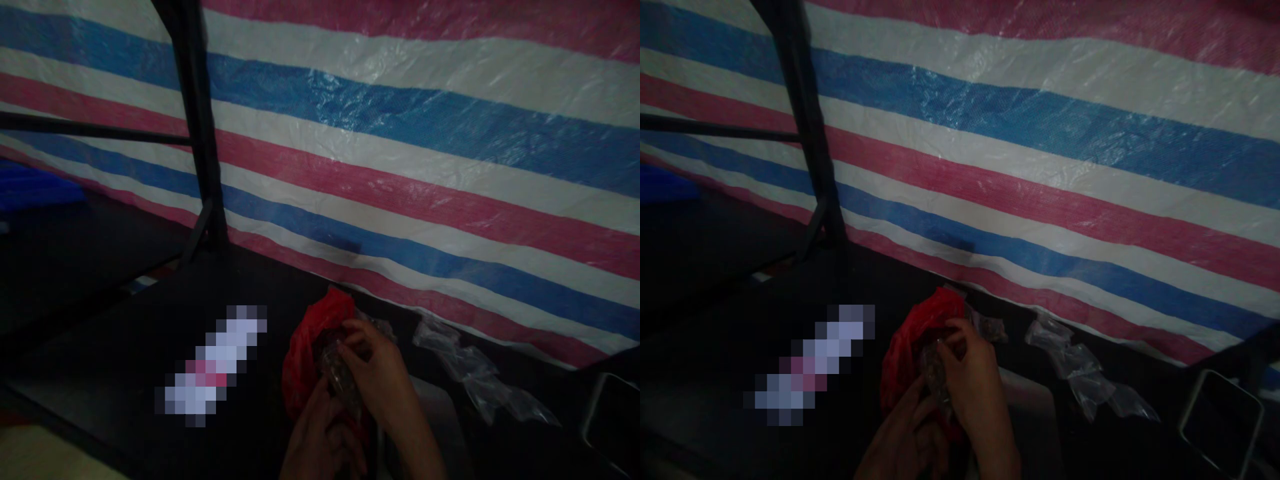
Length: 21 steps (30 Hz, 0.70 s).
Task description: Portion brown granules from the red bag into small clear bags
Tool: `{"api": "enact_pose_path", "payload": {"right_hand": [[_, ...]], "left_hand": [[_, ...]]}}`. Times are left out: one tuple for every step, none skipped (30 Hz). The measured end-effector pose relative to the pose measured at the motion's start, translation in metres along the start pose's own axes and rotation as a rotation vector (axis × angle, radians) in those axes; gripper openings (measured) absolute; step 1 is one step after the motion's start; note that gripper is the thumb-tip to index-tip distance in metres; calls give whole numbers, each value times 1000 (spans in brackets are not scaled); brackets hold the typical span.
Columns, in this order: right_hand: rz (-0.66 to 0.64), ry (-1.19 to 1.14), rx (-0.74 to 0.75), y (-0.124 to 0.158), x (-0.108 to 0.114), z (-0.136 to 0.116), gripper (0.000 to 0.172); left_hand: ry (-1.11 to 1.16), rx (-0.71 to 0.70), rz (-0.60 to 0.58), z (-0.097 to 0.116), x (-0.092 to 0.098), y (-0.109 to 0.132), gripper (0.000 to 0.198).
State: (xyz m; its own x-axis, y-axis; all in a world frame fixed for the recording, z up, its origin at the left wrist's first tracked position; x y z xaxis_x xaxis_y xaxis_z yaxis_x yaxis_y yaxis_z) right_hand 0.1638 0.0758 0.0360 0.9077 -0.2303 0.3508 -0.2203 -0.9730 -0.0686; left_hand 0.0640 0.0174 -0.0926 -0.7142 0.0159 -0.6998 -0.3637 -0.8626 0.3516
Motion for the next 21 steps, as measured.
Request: {"api": "enact_pose_path", "payload": {"right_hand": [[7, -4, 10, 1, 2, 0, 31], [14, -14, 19, 2, 5, -1, 31], [21, -29, 27, 3, 8, -1, 31], [24, -47, 31, 4, 11, -1, 32], [22, -66, 35, 5, 14, -1, 34], [21, -83, 40, 6, 17, -1, 34], [16, -96, 49, 6, 20, -1, 35], [10, -105, 60, 7, 21, -1, 34], [6, -109, 71, 8, 22, 0, 32], [4, -111, 79, 9, 23, 0, 31], [2, -114, 82, 10, 23, 1, 31], [-5, -116, 80, 12, 22, 1, 31], [-11, -118, 81, 13, 21, 1, 31], [-11, -120, 84, 15, 21, 0, 31], [-11, -120, 90, 17, 22, -2, 31], [-9, -118, 97, 20, 24, -5, 31], [-5, -117, 101, 22, 29, -9, 31], [8, -116, 100, 25, 36, -11, 31], [31, -115, 93, 29, 45, -13, 32], [64, -113, 80, 33, 58, -13, 33], [104, -107, 62, 37, 72, -12, 34]], "left_hand": [[21, -5, 4, -2, -2, -3, 123], [22, -21, 26, -2, -2, -6, 130], [5, -24, 22, -3, -5, -7, 133], [-20, -32, 13, -2, -7, -8, 135], [-47, -39, -6, 0, -10, -8, 137], [-74, -48, -35, 2, -13, -6, 138], [-101, -66, -66, 7, -14, -3, 138], [-127, -87, -94, 12, -15, 0, 138], [-160, -106, -123, 17, -15, 4, 136], [-200, -124, -138, 22, -14, 7, 132], [-246, -133, -146, 26, -12, 10, 128], [-291, -148, -144, 29, -9, 13, 125], [-330, -168, -132, 33, -7, 15, 122], [-364, -188, -118, 36, -5, 16, 120], [-390, -214, -103, 39, -4, 18, 119], [-409, -243, -86, 42, -4, 20, 120], [-427, -270, -70, 44, -5, 21, 121], [-443, -292, -51, 46, -5, 23, 123], [-456, -316, -31, 48, -6, 25, 124], [-466, -347, -11, 50, -6, 27, 123], [-478, -382, 6, 53, -5, 29, 121]]}}
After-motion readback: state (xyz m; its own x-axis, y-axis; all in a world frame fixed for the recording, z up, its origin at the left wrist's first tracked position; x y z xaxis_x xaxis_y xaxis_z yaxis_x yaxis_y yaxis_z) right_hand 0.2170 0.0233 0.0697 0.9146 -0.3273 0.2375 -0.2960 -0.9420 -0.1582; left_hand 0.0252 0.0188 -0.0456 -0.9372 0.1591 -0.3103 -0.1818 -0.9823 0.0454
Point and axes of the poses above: each hand's wrist, its own y-axis away from the middle knuckle, its own x-axis out of the back of the hand, z = x × y, the point moved 8 cm from there along -y, towards the middle knuckle, and after that the axes turned 3 degrees about -y, right-handed, at the moved point
